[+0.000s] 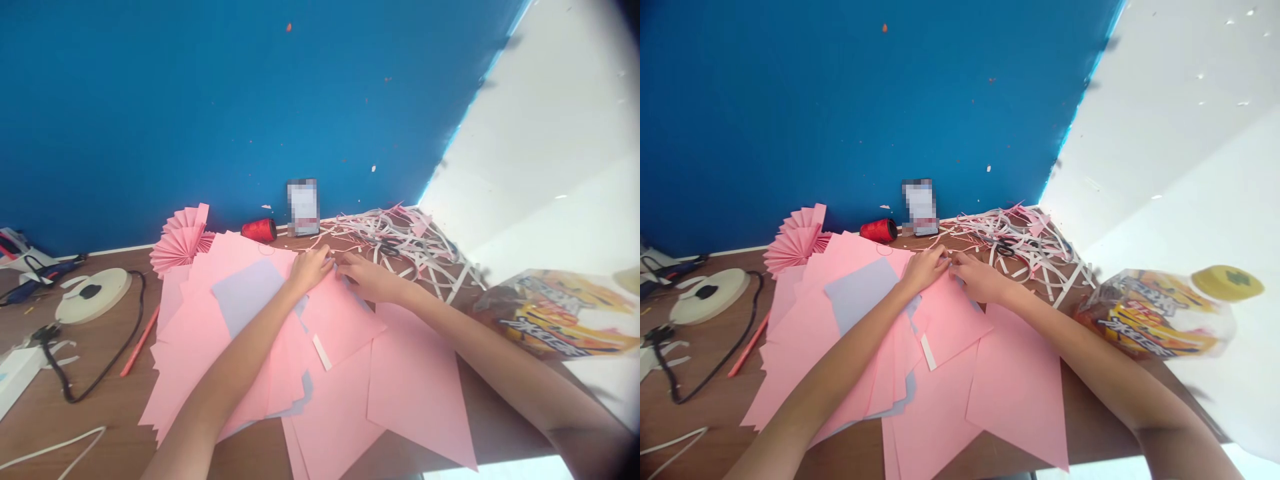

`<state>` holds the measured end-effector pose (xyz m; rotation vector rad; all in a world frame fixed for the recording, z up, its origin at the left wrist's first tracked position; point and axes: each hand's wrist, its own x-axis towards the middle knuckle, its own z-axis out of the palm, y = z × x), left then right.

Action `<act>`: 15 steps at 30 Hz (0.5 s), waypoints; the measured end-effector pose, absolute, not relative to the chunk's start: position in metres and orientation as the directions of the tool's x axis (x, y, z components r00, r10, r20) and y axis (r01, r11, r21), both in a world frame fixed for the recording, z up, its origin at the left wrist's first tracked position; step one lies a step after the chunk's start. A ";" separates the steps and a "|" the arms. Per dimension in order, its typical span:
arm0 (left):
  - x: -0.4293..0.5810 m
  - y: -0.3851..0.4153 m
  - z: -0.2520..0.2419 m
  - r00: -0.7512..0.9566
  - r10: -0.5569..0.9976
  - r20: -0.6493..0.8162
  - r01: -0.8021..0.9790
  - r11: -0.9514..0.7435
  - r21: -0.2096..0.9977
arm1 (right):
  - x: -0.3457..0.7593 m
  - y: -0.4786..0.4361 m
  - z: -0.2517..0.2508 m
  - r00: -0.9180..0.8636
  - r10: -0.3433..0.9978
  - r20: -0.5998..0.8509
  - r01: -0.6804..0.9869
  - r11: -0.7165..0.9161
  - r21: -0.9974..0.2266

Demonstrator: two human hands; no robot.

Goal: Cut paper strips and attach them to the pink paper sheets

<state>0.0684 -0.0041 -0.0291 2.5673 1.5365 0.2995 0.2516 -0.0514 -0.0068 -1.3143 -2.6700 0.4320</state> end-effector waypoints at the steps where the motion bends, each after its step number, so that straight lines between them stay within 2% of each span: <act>1: 0.068 -0.004 -0.029 0.462 0.880 0.107 0.851 -0.474 0.225 | 0.251 -0.051 -0.008 -0.608 0.794 0.010 0.754 0.582 -0.305; 9: 0.067 -0.002 -0.033 0.474 0.867 0.155 0.827 -0.499 0.260 | 0.242 -0.054 -0.010 -0.609 0.793 0.018 0.785 0.607 -0.123; 15: 0.057 0.010 -0.034 0.536 0.831 0.150 0.743 -0.549 0.384 | 0.235 -0.058 -0.010 -0.582 0.813 0.033 0.811 0.583 -0.054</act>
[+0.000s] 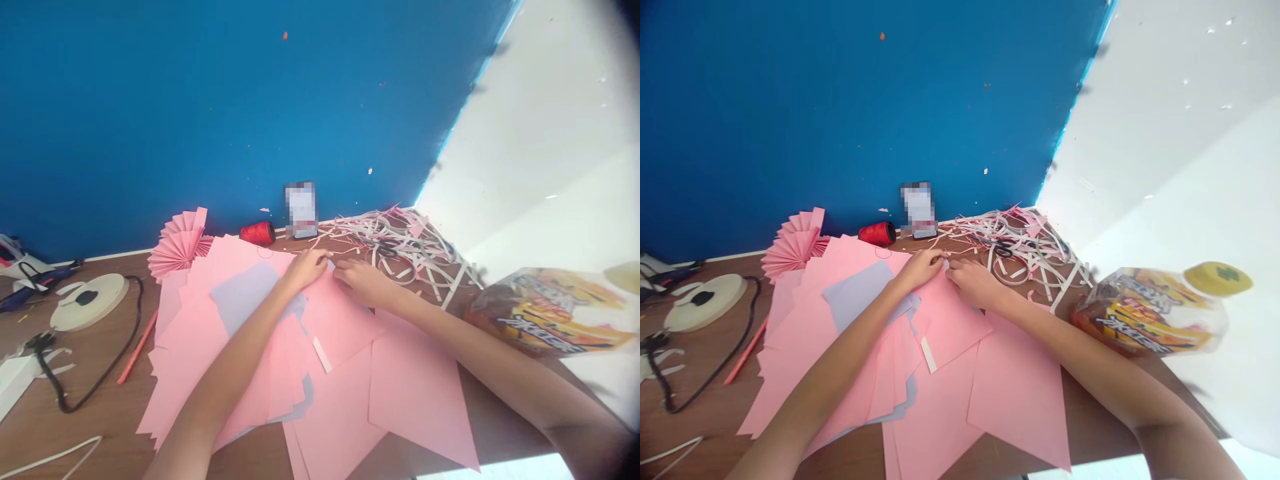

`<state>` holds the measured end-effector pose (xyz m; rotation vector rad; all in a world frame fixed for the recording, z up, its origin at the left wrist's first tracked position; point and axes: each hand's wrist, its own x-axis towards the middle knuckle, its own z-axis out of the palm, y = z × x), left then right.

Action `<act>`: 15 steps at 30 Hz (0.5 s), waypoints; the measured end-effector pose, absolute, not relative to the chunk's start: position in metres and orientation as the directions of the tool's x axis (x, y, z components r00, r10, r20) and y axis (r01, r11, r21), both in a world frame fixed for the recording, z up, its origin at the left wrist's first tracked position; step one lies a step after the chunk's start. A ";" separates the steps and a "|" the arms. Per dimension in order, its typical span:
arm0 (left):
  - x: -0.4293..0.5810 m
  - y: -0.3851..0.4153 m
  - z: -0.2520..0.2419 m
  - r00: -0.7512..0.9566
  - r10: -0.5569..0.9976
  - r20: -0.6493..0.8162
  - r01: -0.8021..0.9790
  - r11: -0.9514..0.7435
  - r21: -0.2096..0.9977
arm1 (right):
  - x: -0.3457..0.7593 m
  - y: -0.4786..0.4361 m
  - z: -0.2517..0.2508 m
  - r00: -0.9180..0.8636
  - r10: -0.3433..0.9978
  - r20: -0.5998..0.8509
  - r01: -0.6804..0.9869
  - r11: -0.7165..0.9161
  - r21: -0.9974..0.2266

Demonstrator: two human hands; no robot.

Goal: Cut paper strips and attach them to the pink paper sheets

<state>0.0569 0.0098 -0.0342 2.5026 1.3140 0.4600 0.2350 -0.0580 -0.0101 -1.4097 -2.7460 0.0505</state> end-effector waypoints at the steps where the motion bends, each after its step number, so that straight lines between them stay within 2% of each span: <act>1: 0.055 0.011 -0.033 0.558 0.814 0.163 0.722 -0.573 0.388 | 0.234 -0.059 -0.010 -0.580 0.814 0.037 0.813 0.581 -0.044; 3: 0.053 0.013 -0.031 0.595 0.782 0.188 0.689 -0.616 0.381 | 0.233 -0.060 -0.011 -0.570 0.820 0.052 0.819 0.572 -0.039; 5: 0.051 0.014 -0.029 0.610 0.767 0.199 0.672 -0.634 0.382 | 0.233 -0.059 -0.014 -0.542 0.837 0.076 0.833 0.547 -0.084; 8: 0.047 0.016 -0.027 0.591 0.779 0.210 0.674 -0.620 0.401 | 0.235 -0.054 -0.020 -0.429 0.896 0.116 0.852 0.444 -0.278; 11: 0.046 0.016 -0.029 0.560 0.806 0.192 0.702 -0.585 0.406 | 0.240 -0.045 -0.031 -0.273 0.944 0.186 0.804 0.330 -0.495; 15: 0.050 0.013 -0.032 0.524 0.836 0.162 0.752 -0.544 0.373 | 0.247 -0.036 -0.046 -0.124 0.937 0.327 0.740 0.307 -0.598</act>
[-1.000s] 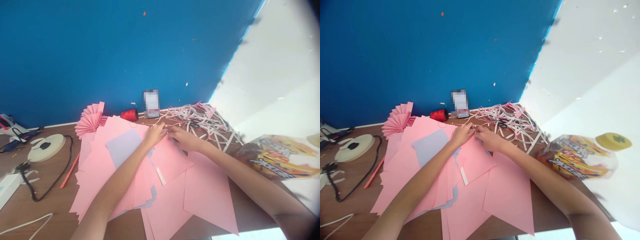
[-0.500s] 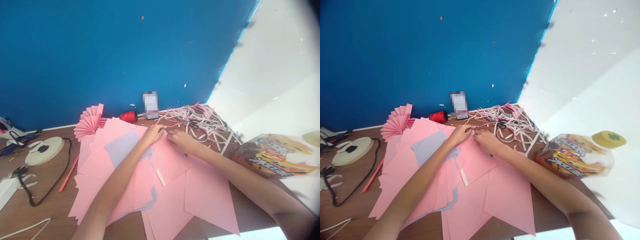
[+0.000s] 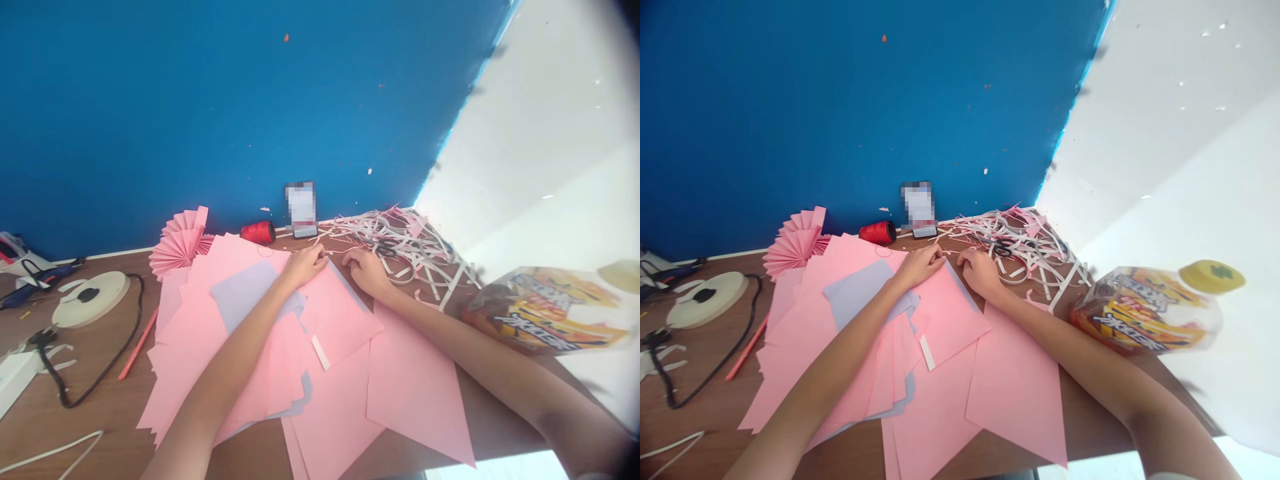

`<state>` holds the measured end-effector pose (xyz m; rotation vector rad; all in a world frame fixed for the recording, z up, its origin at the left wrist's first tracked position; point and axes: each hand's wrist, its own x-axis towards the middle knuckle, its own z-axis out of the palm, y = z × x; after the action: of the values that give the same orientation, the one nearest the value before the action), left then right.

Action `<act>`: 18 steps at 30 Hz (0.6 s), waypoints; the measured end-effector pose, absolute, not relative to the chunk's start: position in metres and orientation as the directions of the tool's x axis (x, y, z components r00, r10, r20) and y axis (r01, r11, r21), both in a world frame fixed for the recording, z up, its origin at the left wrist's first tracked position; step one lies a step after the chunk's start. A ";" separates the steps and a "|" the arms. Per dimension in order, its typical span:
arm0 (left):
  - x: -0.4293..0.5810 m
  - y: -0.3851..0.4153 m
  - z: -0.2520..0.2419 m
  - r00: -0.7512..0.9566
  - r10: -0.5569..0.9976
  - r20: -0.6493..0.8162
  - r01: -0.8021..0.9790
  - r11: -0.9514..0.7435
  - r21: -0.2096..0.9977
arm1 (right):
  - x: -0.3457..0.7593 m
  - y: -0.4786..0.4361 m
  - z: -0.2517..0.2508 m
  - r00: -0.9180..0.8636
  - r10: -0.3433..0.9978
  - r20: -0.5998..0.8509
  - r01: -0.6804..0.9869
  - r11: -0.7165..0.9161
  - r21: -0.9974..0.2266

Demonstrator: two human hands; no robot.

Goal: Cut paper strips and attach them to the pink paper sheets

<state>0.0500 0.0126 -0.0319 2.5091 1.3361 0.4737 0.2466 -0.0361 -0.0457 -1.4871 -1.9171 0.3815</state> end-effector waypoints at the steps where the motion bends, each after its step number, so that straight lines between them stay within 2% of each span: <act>1: 0.051 0.012 -0.032 0.508 0.847 0.157 0.767 -0.527 0.366 | 0.248 -0.035 -0.048 -0.115 0.928 0.354 0.723 0.323 -0.611; 4: 0.055 0.010 -0.032 0.471 0.869 0.149 0.795 -0.492 0.355 | 0.250 -0.035 -0.051 -0.066 0.895 0.440 0.657 0.371 -0.657; 6: 0.055 0.010 -0.032 0.459 0.876 0.148 0.797 -0.480 0.367 | 0.251 -0.036 -0.052 0.045 0.876 0.480 0.599 0.361 -0.715; 9: 0.055 0.012 -0.035 0.438 0.884 0.164 0.793 -0.465 0.393 | 0.252 -0.035 -0.053 0.215 0.863 0.457 0.491 0.309 -0.815; 12: 0.054 0.014 -0.038 0.422 0.890 0.173 0.785 -0.454 0.421 | 0.255 -0.030 -0.055 0.291 0.863 0.413 0.398 0.284 -0.872; 15: 0.051 0.018 -0.042 0.402 0.900 0.171 0.750 -0.430 0.502 | 0.262 -0.022 -0.049 0.377 0.866 0.327 0.305 0.217 -0.927; 18: 0.048 0.025 -0.048 0.368 0.910 0.193 0.637 -0.398 0.660 | 0.272 -0.018 -0.033 0.388 0.883 0.262 0.316 0.139 -0.938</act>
<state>0.0477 0.0254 -0.0482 2.1524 1.3362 0.7522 0.2721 -0.0177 -0.0329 -1.4247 -1.1590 0.5833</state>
